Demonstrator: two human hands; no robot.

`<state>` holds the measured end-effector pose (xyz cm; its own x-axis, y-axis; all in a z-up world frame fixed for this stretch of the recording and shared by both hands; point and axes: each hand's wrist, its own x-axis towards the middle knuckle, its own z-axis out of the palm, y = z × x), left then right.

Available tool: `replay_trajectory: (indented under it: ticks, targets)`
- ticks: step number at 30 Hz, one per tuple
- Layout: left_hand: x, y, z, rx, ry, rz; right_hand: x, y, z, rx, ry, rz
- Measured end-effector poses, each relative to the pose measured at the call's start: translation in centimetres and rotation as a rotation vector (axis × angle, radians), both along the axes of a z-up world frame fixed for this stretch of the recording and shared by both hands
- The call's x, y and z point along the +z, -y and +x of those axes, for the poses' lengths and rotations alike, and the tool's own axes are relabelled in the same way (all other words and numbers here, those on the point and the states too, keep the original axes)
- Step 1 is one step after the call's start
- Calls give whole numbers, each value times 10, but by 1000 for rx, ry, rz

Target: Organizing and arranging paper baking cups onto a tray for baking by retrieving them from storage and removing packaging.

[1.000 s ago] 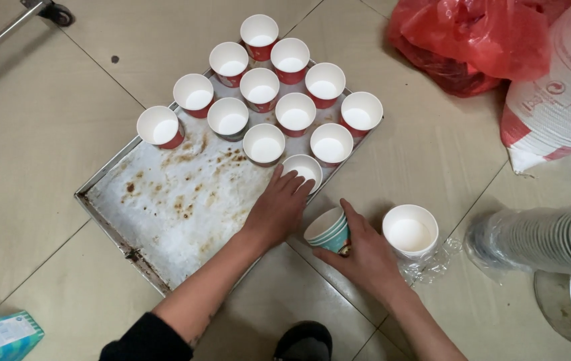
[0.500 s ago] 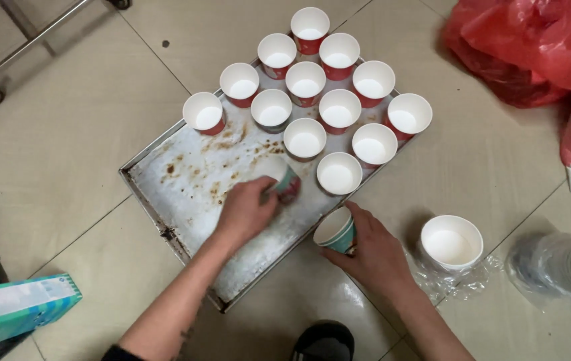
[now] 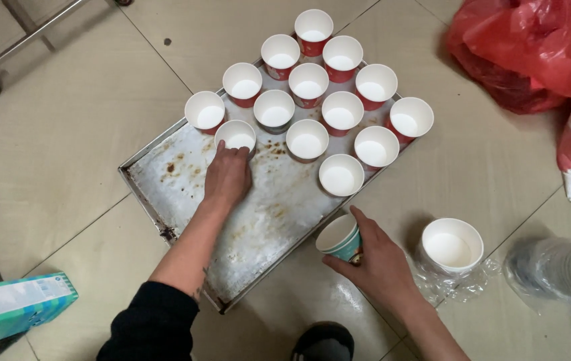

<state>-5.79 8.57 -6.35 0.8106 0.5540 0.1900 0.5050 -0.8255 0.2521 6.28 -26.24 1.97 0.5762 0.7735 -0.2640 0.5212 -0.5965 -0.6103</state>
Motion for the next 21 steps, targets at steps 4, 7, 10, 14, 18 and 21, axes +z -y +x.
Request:
replay_trajectory:
  ticks: [4,7,10,14,18,21]
  targets:
    - [31,41,-2,-103,214,11,-11,-2,-7,18,19,4]
    - [50,97,-3,-16,189,-463,-20,-12,-14,40,16,6]
    - [66,135,-6,32,236,-1180,-29,-21,-19,75,91,116]
    - [80,143,-12,-144,29,-1522,-28,-20,-15,66,57,59]
    - [97,128,-8,-131,-43,-1375,-12,-15,-13,56,19,56]
    - [91,106,0,89,-205,-612,-11,-3,-7,35,93,32]
